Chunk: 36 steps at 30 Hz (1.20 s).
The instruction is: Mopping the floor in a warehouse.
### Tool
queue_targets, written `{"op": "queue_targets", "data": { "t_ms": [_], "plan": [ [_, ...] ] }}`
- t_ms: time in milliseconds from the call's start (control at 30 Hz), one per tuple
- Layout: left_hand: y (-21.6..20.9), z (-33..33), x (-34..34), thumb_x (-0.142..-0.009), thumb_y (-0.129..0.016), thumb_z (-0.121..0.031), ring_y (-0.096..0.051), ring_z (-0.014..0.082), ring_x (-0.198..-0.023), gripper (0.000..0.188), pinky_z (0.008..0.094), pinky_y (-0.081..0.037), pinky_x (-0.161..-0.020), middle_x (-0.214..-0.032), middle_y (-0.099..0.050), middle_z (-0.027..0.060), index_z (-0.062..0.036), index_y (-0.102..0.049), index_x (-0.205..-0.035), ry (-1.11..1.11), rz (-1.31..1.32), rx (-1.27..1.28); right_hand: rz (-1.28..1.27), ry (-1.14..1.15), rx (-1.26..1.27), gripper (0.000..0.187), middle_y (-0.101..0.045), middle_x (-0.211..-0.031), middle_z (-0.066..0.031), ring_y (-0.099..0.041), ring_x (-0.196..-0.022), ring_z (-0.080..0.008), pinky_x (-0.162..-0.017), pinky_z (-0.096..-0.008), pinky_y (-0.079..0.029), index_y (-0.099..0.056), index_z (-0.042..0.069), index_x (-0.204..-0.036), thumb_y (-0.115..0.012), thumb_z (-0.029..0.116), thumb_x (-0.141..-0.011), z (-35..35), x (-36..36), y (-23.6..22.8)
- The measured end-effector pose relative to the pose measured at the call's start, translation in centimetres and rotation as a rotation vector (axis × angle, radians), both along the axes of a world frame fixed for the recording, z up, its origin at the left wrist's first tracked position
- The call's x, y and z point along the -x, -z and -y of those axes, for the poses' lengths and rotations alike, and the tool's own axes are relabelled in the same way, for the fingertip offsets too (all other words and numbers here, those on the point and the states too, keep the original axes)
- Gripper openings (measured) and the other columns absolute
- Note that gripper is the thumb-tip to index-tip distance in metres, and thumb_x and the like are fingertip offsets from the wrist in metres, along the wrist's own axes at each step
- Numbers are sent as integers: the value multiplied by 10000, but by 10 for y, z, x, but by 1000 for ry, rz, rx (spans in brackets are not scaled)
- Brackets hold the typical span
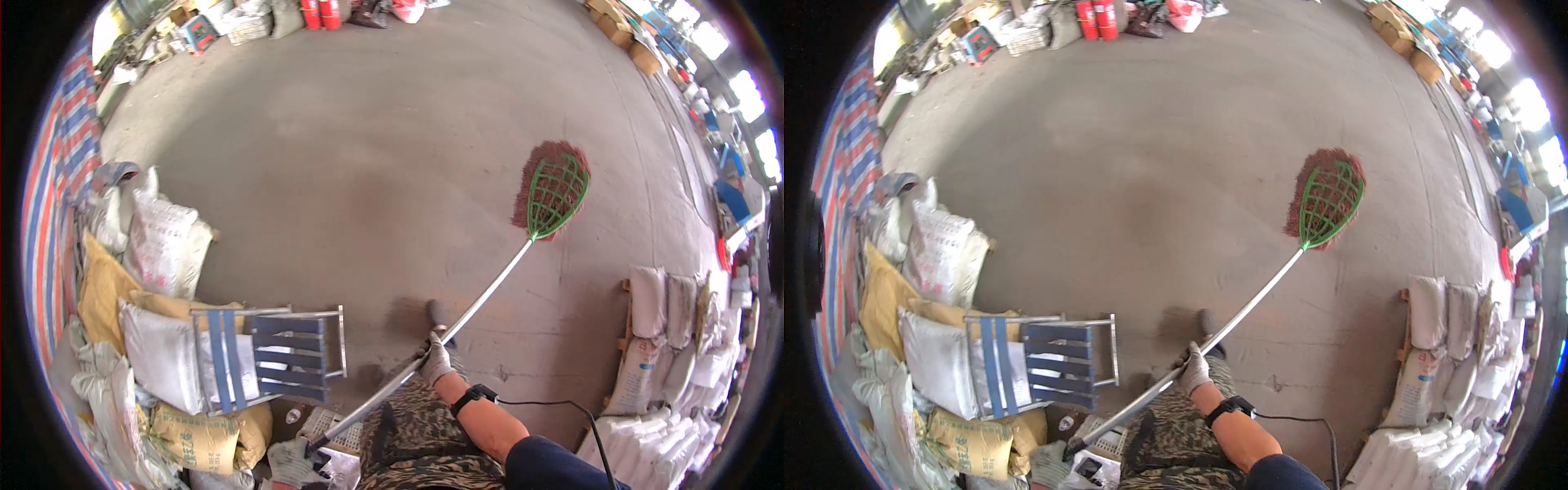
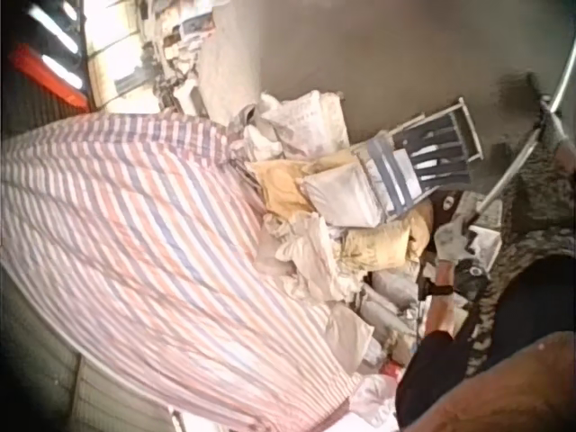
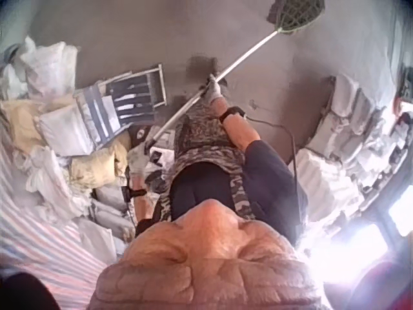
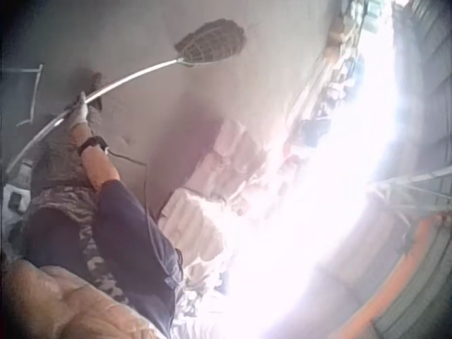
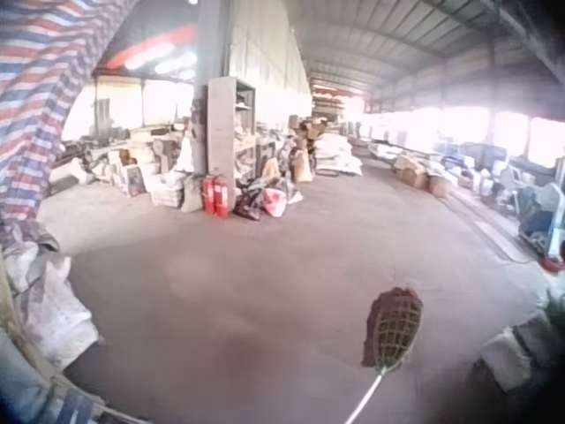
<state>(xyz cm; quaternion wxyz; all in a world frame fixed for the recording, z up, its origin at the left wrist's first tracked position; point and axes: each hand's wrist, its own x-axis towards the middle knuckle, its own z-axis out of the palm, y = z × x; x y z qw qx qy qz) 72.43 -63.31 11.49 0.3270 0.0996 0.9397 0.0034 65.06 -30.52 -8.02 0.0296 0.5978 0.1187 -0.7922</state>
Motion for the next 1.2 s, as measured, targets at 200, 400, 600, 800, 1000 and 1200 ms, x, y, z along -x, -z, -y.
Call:
{"op": "queue_targets", "data": {
  "t_ms": [200,400,600,800,1000,1200],
  "plan": [
    [41,-115,110,-626,-631,-269,-584,249,-662,175,397,-421,-584,-668,-579,64,-133,-551,-702,338,-88,-55,-40,284,111,219,-374,-524,23,-368,-419,-124,-431,-256,-344,-441,149,-704,-506,296,-853,-115,3,47],
    [23,-237,183,-664,-600,-234,-589,243,-663,130,395,-426,-578,-656,-572,54,-129,-548,-719,497,-45,-99,107,400,10,261,-347,-489,43,-348,-386,-114,-403,-287,-327,-404,160,-646,-479,288,-860,-206,6,64],
    [10,-270,187,-673,-566,-185,-595,248,-657,102,389,-442,-577,-674,-587,81,-102,-554,-733,506,49,-24,143,437,132,183,-370,-509,23,-327,-369,-123,-375,-275,-323,-415,139,-687,-494,204,-839,-223,0,87],
    [-37,-166,141,-629,-603,-244,-591,305,-649,178,415,-435,-602,-667,-592,119,-109,-576,-743,160,-61,95,7,-77,-82,187,-487,-642,-80,-472,-541,-233,-497,-403,-410,-495,83,-839,-504,265,-795,-80,31,94],
    [-72,-68,10,-723,-600,-404,-564,293,-615,335,402,-447,-555,-689,-588,99,-136,-567,-922,-281,71,254,294,-576,-58,151,-519,-596,-116,-524,-481,-251,-439,-391,-431,-517,30,-661,-517,168,-722,69,82,32],
    [-53,-115,-22,-717,-611,-377,-572,315,-609,340,420,-439,-548,-675,-589,128,-139,-541,-949,-559,98,146,0,-833,-96,159,-475,-501,-82,-480,-382,-199,-354,-356,-394,-495,55,-639,-576,171,-712,103,142,52]
  ]
}}
